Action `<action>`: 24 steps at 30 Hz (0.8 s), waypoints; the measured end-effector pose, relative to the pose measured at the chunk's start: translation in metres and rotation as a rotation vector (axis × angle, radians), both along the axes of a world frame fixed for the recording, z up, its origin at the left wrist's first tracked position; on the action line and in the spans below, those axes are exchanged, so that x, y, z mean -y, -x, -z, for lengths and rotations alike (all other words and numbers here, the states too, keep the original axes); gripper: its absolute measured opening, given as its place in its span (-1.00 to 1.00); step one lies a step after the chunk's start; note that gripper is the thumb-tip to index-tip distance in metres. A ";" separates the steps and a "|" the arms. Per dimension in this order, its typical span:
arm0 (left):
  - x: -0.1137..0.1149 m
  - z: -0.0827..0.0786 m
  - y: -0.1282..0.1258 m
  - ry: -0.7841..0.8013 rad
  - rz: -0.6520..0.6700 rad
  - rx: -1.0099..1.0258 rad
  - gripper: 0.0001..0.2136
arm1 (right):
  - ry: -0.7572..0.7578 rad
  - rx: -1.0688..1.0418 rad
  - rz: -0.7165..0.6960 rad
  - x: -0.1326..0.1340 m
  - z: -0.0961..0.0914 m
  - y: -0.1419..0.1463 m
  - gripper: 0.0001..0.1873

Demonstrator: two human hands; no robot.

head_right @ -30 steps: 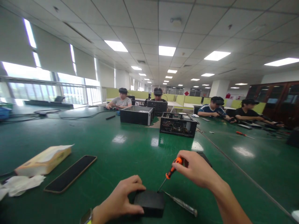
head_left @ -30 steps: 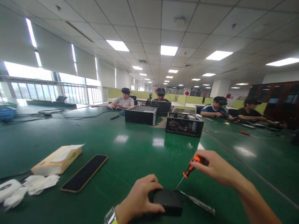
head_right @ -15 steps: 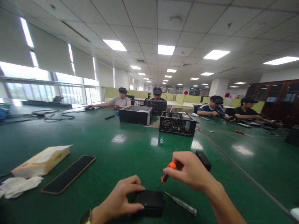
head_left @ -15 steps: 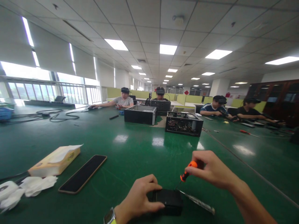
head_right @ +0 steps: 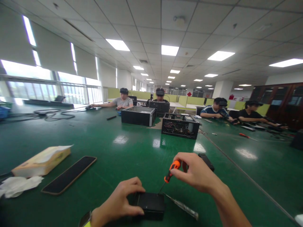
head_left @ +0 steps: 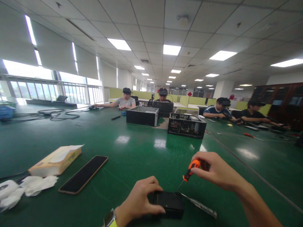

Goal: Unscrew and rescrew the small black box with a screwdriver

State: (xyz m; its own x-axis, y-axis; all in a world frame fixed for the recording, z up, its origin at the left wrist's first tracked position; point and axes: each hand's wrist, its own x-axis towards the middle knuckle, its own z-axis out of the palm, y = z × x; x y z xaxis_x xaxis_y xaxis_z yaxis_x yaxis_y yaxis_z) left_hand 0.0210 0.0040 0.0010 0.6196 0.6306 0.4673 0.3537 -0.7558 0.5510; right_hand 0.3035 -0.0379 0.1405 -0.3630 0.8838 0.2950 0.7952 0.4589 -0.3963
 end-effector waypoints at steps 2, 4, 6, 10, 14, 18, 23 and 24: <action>0.001 -0.001 0.000 0.000 -0.001 -0.011 -0.58 | 0.017 -0.019 -0.034 0.001 0.000 -0.001 -0.92; 0.002 -0.001 0.000 -0.007 -0.004 -0.013 -0.61 | 0.005 0.017 0.017 0.001 0.001 -0.002 -0.77; 0.001 0.000 0.000 -0.011 -0.008 -0.006 -0.60 | -0.013 0.062 0.085 0.001 0.002 -0.003 -0.57; 0.000 0.003 0.000 -0.001 -0.010 0.014 -0.53 | 0.009 0.015 0.004 0.005 -0.003 0.001 -0.78; -0.001 0.003 0.000 0.009 -0.040 0.004 -0.44 | -0.007 -0.005 -0.035 0.005 -0.004 0.003 -0.89; -0.002 0.002 0.000 0.022 -0.048 -0.012 -0.40 | -0.072 0.068 0.086 -0.002 0.003 0.000 -0.51; -0.002 0.002 0.000 0.015 -0.034 -0.006 -0.42 | 0.029 -0.005 -0.015 0.001 -0.001 0.000 -0.90; -0.002 0.002 0.000 0.011 -0.033 -0.007 -0.43 | 0.034 -0.010 -0.023 0.002 -0.002 0.000 -0.93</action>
